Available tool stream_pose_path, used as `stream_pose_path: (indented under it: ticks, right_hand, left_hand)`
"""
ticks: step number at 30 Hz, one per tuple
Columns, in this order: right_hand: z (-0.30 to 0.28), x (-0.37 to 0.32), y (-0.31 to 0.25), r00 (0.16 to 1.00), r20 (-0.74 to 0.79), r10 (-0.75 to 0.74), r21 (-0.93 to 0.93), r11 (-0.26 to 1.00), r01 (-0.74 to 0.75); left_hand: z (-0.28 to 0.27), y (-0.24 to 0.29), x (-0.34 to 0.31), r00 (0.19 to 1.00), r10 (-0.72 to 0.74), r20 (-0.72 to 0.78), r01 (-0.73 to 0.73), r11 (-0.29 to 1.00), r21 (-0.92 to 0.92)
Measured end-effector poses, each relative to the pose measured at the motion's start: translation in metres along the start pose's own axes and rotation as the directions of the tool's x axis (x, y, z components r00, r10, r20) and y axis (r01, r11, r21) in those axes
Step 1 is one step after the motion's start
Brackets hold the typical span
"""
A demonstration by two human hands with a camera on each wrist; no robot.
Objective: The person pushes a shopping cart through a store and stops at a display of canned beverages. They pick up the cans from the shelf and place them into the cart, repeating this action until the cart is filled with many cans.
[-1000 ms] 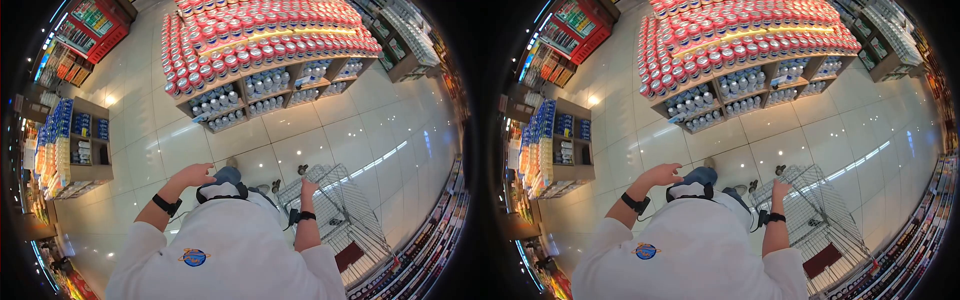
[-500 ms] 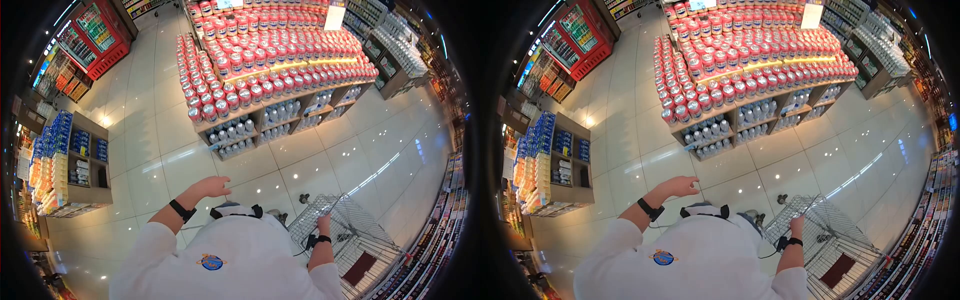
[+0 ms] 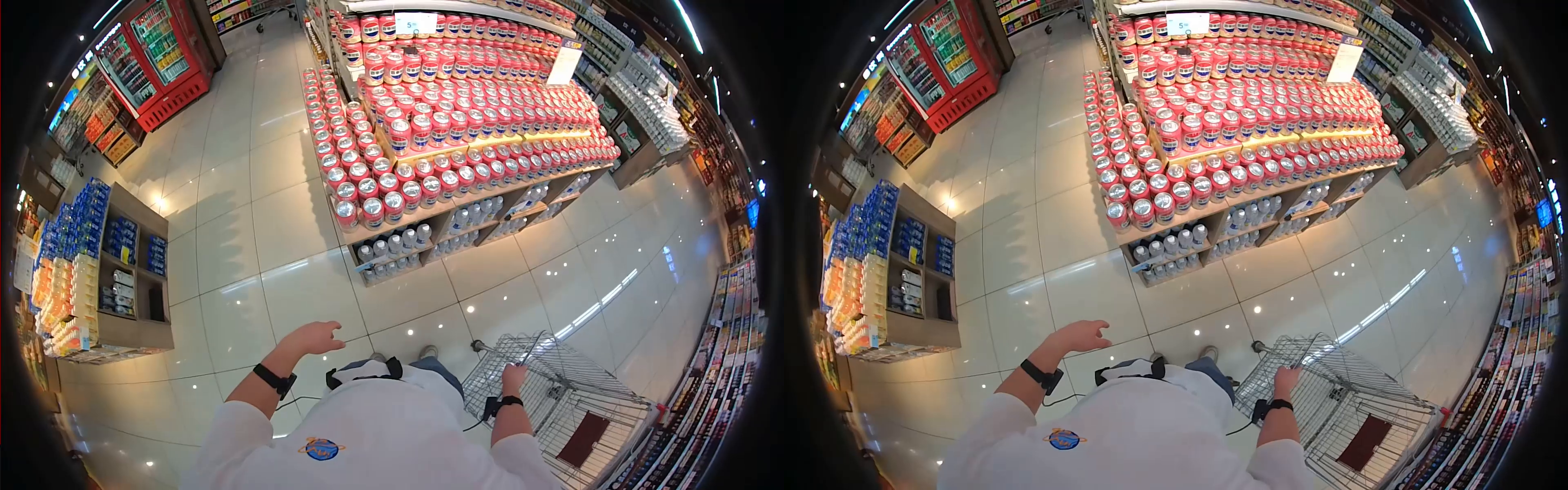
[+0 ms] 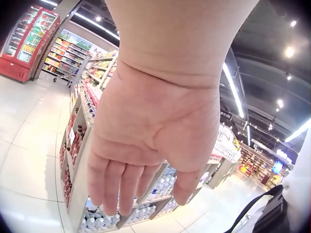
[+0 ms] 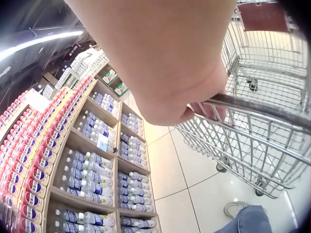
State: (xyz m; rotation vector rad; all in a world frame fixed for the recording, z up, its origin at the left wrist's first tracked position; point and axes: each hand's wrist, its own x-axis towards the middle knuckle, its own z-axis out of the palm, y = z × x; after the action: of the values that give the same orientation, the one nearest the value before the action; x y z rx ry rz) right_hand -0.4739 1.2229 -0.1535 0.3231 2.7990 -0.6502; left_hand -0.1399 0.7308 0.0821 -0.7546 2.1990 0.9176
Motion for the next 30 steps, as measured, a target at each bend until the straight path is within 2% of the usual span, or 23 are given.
stream_pose_path:
  ticks: [2,3,4,6,8,10,12,14,18,21,23,25,26,28,29,30]
  right_hand:
    - [-0.013,-0.029,-0.045,0.995,-0.033,0.090,0.051,0.995,-0.088]
    - [-0.005,-0.035,-0.055,0.988,-0.141,-0.056,-0.004,0.998,0.056]
    - [-0.005,-0.039,-0.062,0.989,-0.139,-0.058,-0.002,0.998,0.058]
    - [-0.011,-0.053,-0.085,0.998,-0.013,-0.063,-0.083,0.995,0.062]
    - [0.013,-0.044,-0.085,0.993,-0.036,-0.109,-0.100,0.989,0.105]
    - [0.018,-0.042,-0.096,0.989,0.030,-0.147,0.043,0.988,0.145]
    - [0.028,-0.039,-0.110,0.990,0.017,-0.140,0.029,0.990,0.140]
    - [0.045,-0.026,-0.125,0.987,-0.056,-0.149,0.036,0.988,0.151]
    - [0.062,-0.012,-0.153,0.989,-0.024,-0.147,0.041,0.988,0.148]
    - [0.077,-0.002,-0.186,0.993,-0.008,-0.115,0.094,0.989,0.116]
    - [0.082,-0.002,-0.203,0.984,-0.049,-0.173,0.170,0.969,0.179]
    - [0.092,0.001,-0.215,0.985,-0.047,-0.163,0.168,0.971,0.169]
    - [0.096,0.002,-0.220,0.984,-0.058,-0.166,0.179,0.968,0.174]
    - [0.097,0.003,-0.238,0.992,-0.009,-0.128,0.111,0.985,0.129]
    - [0.102,0.005,-0.241,0.994,0.042,-0.100,0.129,0.987,0.094]
    - [0.105,0.004,-0.242,0.993,0.093,-0.070,0.143,0.988,0.056]
  left_hand:
    - [-0.007,-0.002,-0.008,1.000,-0.011,0.000,0.011,0.999,-0.045]
    - [-0.011,-0.003,-0.011,1.000,-0.023,0.004,0.023,0.996,-0.082]
    - [-0.013,-0.007,-0.014,1.000,-0.026,0.002,0.026,0.996,-0.082]
    - [-0.013,-0.017,-0.019,0.998,-0.046,-0.039,0.041,0.993,-0.107]
    - [-0.012,-0.030,-0.016,0.997,-0.072,-0.033,0.069,0.993,-0.094]
    - [-0.018,-0.034,-0.013,0.995,-0.101,-0.011,0.099,0.992,-0.072]
    - [-0.027,-0.032,-0.013,0.990,-0.140,0.011,0.140,0.980,-0.140]
    - [-0.036,-0.035,-0.001,0.992,-0.125,0.007,0.125,0.984,-0.124]
    - [-0.064,-0.029,0.019,0.993,-0.122,0.002,0.121,0.983,-0.138]
    - [-0.088,-0.032,0.048,0.995,-0.094,-0.030,0.091,0.991,-0.102]
    - [-0.105,-0.028,0.068,0.996,-0.083,-0.042,0.079,0.993,-0.084]
    - [-0.123,-0.020,0.087,0.940,0.031,-0.339,-0.075,0.990,-0.118]
    - [-0.133,-0.015,0.097,0.947,0.028,-0.319,-0.070,0.990,-0.122]
    - [-0.159,-0.001,0.116,0.843,0.112,-0.527,-0.159,0.986,-0.045]
    - [-0.169,0.002,0.128,0.850,0.110,-0.515,-0.158,0.986,-0.050]
    - [-0.177,0.003,0.138,0.801,0.145,-0.581,-0.183,0.983,-0.007]
